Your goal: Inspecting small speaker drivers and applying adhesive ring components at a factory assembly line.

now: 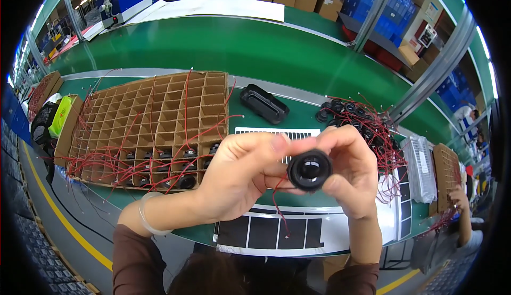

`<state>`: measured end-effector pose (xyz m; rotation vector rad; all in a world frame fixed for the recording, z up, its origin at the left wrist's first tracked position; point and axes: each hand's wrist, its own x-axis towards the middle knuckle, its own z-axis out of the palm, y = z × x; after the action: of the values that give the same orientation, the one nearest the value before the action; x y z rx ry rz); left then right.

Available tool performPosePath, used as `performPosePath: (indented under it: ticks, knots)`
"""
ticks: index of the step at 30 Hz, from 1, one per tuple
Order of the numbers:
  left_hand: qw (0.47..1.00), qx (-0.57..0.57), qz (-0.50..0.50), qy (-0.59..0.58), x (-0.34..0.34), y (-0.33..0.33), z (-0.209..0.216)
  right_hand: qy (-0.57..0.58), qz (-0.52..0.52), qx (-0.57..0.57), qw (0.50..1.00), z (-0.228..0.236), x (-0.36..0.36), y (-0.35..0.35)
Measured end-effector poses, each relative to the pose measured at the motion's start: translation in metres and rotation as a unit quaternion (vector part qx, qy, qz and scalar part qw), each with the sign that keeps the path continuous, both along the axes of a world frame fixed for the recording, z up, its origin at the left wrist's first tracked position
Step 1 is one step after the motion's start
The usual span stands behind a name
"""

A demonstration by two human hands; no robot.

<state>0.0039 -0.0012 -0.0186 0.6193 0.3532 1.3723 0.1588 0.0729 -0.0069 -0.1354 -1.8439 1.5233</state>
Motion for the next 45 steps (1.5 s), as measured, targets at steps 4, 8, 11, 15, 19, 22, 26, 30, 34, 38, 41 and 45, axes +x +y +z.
performPosePath:
  ticks: [4, 8, 11, 15, 19, 22, 26, 30, 34, 38, 41, 45]
  knots:
    - [0.997, 0.042, 0.057, 0.027, 0.003, 0.001, 0.002, 0.02, -0.102, 0.063, 0.993, -0.004, -0.008, -0.005]
    - [0.996, 0.036, 0.057, 0.052, 0.004, 0.0, 0.002, 0.036, -0.221, 0.247, 0.943, -0.009, -0.014, -0.005]
    - [0.996, 0.015, 0.051, 0.065, 0.003, 0.001, 0.005, 0.014, -0.242, 0.295, 0.924, -0.009, -0.012, -0.008]
    - [0.997, 0.012, 0.039, 0.064, 0.002, 0.003, 0.004, -0.021, -0.265, 0.384, 0.884, -0.003, -0.008, -0.008]
    - [0.998, 0.021, 0.008, 0.052, -0.002, 0.004, 0.004, 0.017, -0.26, 0.335, 0.905, 0.001, -0.012, -0.005]
    - [0.999, 0.019, 0.011, 0.05, -0.002, 0.001, 0.004, 0.018, -0.232, 0.344, 0.91, 0.001, -0.009, -0.002]
    - [0.998, 0.02, 0.013, 0.053, -0.002, 0.001, 0.002, 0.004, -0.19, 0.406, 0.894, 0.002, -0.008, 0.002]
    - [0.997, 0.013, 0.013, 0.07, -0.001, 0.003, 0.002, 0.0, -0.189, 0.426, 0.885, 0.003, -0.008, -0.002]
    - [0.991, 0.053, 0.048, 0.115, 0.001, 0.001, 0.006, 0.002, -0.186, 0.42, 0.888, 0.004, -0.008, -0.004]
    - [0.996, 0.008, 0.005, 0.094, -0.005, -0.002, 0.016, -0.023, -0.193, 0.35, 0.916, 0.008, -0.005, -0.006]
    - [0.993, 0.032, -0.007, 0.113, -0.005, 0.001, 0.011, -0.004, -0.172, 0.377, 0.91, 0.008, -0.002, -0.004]
    - [0.99, 0.034, 0.002, 0.135, -0.004, 0.0, 0.011, -0.035, -0.171, 0.381, 0.908, 0.012, 0.0, -0.01]
